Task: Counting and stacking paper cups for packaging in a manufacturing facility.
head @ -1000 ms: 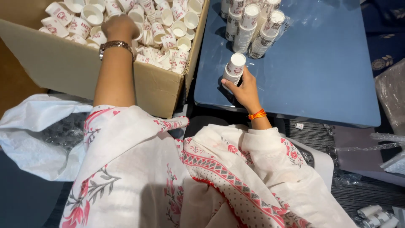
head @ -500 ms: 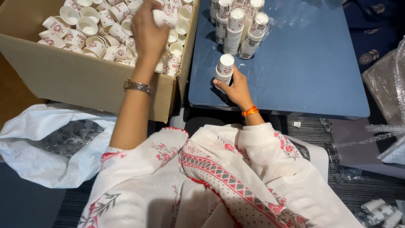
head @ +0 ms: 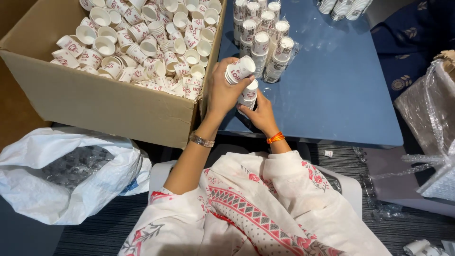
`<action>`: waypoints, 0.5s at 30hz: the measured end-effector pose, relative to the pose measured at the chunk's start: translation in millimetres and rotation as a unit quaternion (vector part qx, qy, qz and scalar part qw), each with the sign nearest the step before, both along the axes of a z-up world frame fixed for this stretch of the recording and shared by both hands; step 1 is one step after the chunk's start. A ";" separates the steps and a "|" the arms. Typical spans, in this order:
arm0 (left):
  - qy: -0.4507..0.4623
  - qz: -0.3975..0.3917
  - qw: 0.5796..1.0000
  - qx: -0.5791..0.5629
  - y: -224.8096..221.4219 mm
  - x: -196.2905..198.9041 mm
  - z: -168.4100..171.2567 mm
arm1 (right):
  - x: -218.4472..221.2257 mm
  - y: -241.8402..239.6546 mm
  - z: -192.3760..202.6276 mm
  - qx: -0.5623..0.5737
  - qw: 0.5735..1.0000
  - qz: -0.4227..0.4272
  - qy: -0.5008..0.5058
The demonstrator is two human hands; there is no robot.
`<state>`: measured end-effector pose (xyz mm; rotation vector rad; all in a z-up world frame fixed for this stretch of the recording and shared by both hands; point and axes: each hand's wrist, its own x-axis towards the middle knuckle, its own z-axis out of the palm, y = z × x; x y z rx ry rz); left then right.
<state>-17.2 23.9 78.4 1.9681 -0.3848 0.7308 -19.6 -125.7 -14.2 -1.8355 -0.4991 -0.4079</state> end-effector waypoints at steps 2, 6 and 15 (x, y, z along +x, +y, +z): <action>0.044 -0.024 0.997 -0.066 -12.8 0.6 -10.8 | 2.5 -0.3 -1.2 0.008 1.000 0.006 0.018; -0.041 0.023 0.995 -0.088 -37.3 2.7 -45.4 | 7.1 -2.1 -17.1 -0.018 1.000 -0.022 -0.006; 0.069 -0.021 0.992 -0.107 -45.0 15.3 -74.4 | 18.7 -5.7 -21.3 -0.020 0.999 -0.033 -0.008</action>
